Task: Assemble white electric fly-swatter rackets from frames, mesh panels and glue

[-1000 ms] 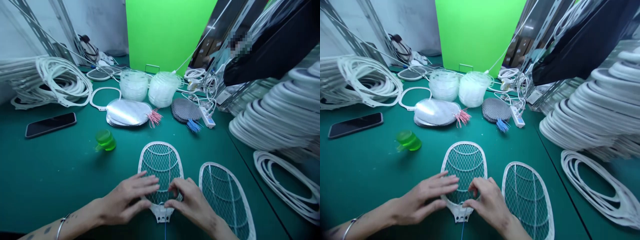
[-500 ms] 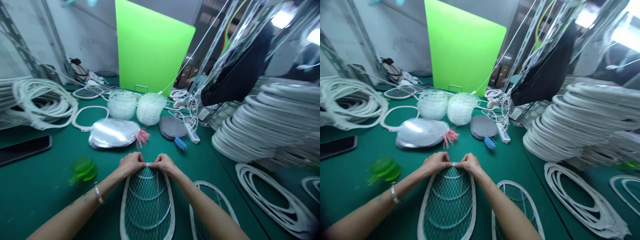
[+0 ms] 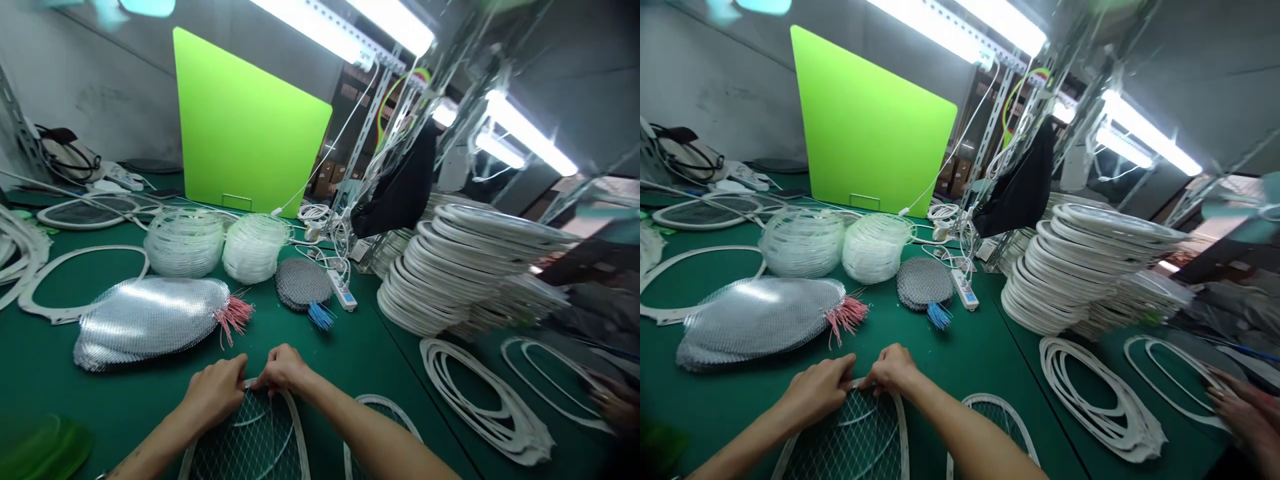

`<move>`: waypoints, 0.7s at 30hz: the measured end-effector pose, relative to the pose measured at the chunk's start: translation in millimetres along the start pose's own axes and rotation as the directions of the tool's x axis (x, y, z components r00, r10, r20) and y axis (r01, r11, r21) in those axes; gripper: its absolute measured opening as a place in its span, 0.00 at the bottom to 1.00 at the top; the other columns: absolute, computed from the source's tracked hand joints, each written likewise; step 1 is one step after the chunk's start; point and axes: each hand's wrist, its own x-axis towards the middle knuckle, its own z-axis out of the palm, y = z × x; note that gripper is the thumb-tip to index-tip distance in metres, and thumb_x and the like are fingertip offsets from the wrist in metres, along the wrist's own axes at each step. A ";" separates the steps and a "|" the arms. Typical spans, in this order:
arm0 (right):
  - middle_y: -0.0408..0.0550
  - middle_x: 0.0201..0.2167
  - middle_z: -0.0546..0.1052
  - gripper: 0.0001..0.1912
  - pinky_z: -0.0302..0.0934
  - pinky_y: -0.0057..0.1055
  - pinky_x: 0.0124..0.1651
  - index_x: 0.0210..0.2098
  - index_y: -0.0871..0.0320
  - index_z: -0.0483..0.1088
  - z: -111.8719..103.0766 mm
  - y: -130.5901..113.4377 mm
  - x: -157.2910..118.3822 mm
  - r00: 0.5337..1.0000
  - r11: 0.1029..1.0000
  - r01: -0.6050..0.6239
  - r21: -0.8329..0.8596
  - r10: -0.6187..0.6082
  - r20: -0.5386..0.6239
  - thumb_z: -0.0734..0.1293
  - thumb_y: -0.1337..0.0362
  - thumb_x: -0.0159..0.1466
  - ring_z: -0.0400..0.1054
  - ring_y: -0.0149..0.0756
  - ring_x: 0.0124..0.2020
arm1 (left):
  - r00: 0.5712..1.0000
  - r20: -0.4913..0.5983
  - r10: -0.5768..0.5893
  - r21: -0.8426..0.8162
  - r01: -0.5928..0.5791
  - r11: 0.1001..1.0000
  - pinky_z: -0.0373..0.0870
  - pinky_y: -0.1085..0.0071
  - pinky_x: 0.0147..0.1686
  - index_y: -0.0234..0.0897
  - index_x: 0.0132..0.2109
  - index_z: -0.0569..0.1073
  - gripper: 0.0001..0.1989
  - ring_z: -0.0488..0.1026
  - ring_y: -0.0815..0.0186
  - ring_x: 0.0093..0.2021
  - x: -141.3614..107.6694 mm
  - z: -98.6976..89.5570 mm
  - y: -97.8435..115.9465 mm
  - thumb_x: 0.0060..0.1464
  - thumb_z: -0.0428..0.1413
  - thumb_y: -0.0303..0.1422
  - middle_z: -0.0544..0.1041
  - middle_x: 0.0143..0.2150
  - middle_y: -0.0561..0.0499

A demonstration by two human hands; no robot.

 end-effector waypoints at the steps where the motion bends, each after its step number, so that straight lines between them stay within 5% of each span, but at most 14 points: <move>1: 0.36 0.12 0.69 0.24 0.55 0.24 0.19 0.15 0.54 0.63 -1.7 -1.5 -3.0 1.000 1.000 0.011 -0.006 -0.011 -0.015 0.80 0.50 0.38 0.69 0.33 0.19 | 1.000 -0.019 0.009 0.000 -0.009 1.000 0.59 0.68 0.28 0.42 0.33 0.67 0.06 0.77 0.54 0.36 -3.9 -0.4 0.1 0.55 0.47 0.28 0.79 0.34 0.47; 4: 0.37 0.17 0.74 0.21 0.58 0.25 0.23 0.18 0.53 0.69 -7.2 -0.4 -21.1 0.991 0.997 0.078 -0.020 -0.080 -0.109 0.80 0.50 0.38 0.72 0.35 0.25 | 0.995 -0.092 0.033 -0.072 -0.039 0.997 0.63 0.69 0.28 0.43 0.35 0.68 0.09 0.78 0.56 0.36 -15.8 3.8 -8.8 0.60 0.45 0.35 0.80 0.35 0.51; 9: 0.43 0.44 0.79 0.20 0.65 0.28 0.44 0.47 0.51 0.72 -4.2 30.7 -87.1 0.902 0.971 0.232 -0.061 -0.238 -0.360 0.71 0.50 0.58 0.73 0.36 0.44 | 0.962 -0.261 0.086 -0.251 -0.153 0.956 0.75 0.64 0.41 0.49 0.49 0.74 0.22 0.78 0.57 0.47 -22.7 44.3 -67.8 0.63 0.41 0.51 0.78 0.51 0.52; 13: 0.47 0.66 0.62 0.26 0.46 0.39 0.68 0.65 0.54 0.58 20.7 76.3 -146.7 0.873 0.943 0.304 -0.133 -0.332 -0.357 0.59 0.56 0.69 0.52 0.41 0.68 | 0.885 -0.375 0.275 -0.109 -0.337 0.935 0.64 0.54 0.62 0.44 0.62 0.68 0.26 0.63 0.54 0.65 -42.7 84.4 -104.2 0.64 0.40 0.48 0.69 0.64 0.51; 16: 0.45 0.71 0.48 0.31 0.36 0.48 0.71 0.71 0.55 0.46 41.4 106.3 -168.3 0.892 0.908 0.299 -0.294 -0.375 -0.251 0.51 0.51 0.72 0.37 0.44 0.72 | 0.900 -0.308 0.307 0.054 -0.305 0.951 0.52 0.46 0.66 0.46 0.68 0.58 0.27 0.51 0.53 0.71 -73.5 88.3 -93.3 0.66 0.39 0.45 0.57 0.70 0.54; 21: 0.42 0.71 0.40 0.32 0.38 0.55 0.70 0.71 0.54 0.32 58.0 115.4 -169.2 0.878 0.845 0.217 -0.488 -0.387 -0.281 0.45 0.51 0.73 0.32 0.45 0.72 | 0.917 -0.281 0.282 0.151 -0.248 0.957 0.47 0.47 0.68 0.47 0.72 0.45 0.28 0.46 0.57 0.72 -91.8 73.6 -65.8 0.69 0.37 0.43 0.49 0.72 0.54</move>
